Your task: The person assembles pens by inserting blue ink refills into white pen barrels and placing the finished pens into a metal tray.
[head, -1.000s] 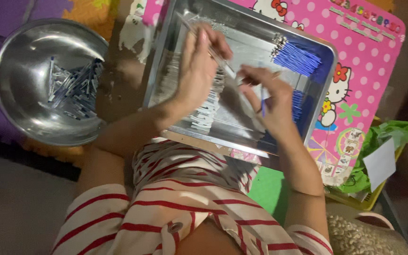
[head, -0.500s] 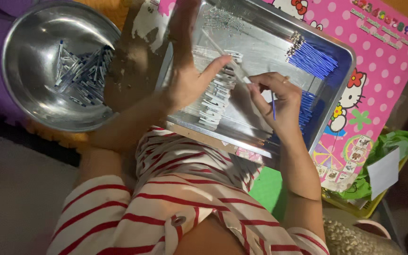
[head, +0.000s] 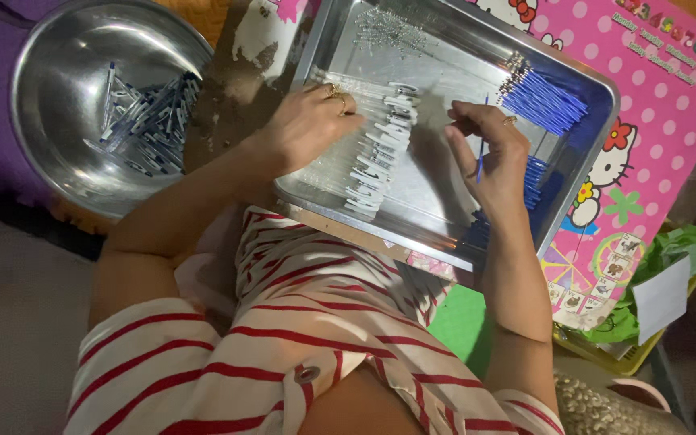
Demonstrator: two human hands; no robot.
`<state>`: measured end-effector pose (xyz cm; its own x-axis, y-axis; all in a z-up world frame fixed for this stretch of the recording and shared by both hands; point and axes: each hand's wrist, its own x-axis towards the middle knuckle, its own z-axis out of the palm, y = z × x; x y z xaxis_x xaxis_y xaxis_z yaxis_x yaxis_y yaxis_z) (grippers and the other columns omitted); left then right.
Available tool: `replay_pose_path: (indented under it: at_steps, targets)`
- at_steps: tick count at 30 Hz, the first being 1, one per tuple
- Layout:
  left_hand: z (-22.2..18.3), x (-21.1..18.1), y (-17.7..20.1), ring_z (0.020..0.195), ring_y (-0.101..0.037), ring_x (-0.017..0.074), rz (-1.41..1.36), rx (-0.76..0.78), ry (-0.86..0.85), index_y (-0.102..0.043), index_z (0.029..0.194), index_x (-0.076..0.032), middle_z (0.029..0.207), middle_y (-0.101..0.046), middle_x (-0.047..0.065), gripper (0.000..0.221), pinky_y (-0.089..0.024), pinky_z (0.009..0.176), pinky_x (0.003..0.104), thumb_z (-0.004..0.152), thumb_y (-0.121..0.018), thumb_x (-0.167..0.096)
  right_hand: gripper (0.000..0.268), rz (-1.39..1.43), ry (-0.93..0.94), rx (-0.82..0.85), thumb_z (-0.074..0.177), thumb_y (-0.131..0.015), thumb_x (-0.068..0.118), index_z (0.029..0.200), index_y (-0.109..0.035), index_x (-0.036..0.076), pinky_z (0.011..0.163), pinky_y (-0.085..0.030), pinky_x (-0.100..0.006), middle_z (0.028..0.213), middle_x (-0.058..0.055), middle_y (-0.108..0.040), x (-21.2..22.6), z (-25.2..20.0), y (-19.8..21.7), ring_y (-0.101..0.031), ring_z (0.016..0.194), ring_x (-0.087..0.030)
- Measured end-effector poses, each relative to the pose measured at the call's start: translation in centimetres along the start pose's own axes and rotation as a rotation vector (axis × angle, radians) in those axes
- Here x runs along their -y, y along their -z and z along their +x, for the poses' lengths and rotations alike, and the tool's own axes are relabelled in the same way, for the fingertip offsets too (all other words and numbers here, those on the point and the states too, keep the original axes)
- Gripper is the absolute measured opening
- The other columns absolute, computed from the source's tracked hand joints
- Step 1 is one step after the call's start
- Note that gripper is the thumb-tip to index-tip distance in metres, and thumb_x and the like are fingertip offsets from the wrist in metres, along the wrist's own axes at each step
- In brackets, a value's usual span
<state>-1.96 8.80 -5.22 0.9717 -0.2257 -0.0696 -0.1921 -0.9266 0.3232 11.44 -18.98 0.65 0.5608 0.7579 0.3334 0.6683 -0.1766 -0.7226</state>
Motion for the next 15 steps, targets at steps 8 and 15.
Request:
replay_pose_path:
  at_steps: [8, 15]
  targets:
    - [-0.1, -0.3, 1.5, 0.089, -0.066, 0.0246, -0.251, -0.085, 0.172, -0.073, 0.114, -0.02, 0.098, -0.069, 0.004, 0.022, -0.05, 0.079, 0.039, 0.115, -0.058, -0.036, 0.024, 0.222, -0.058, -0.138, 0.109, -0.059, -0.015, 0.134, -0.062, -0.013, 0.1, -0.058, -0.049, 0.132, -0.029, -0.067, -2.0, -0.1, -0.1, -0.067, 0.117, -0.036]
    - [-12.8, 13.4, -5.2, 0.091, -0.074, 0.0267, -0.072, -0.91, 0.491, -0.076, 0.119, -0.012, 0.101, -0.075, 0.009, 0.02, -0.059, 0.079, 0.036, 0.114, -0.061, -0.024, 0.042, 0.261, 0.001, -0.278, 0.122, -0.043, 0.023, 0.137, -0.064, -0.011, 0.078, -0.064, -0.041, 0.131, -0.026, -0.067, -1.6, 0.1, 0.7, -0.069, 0.091, -0.028]
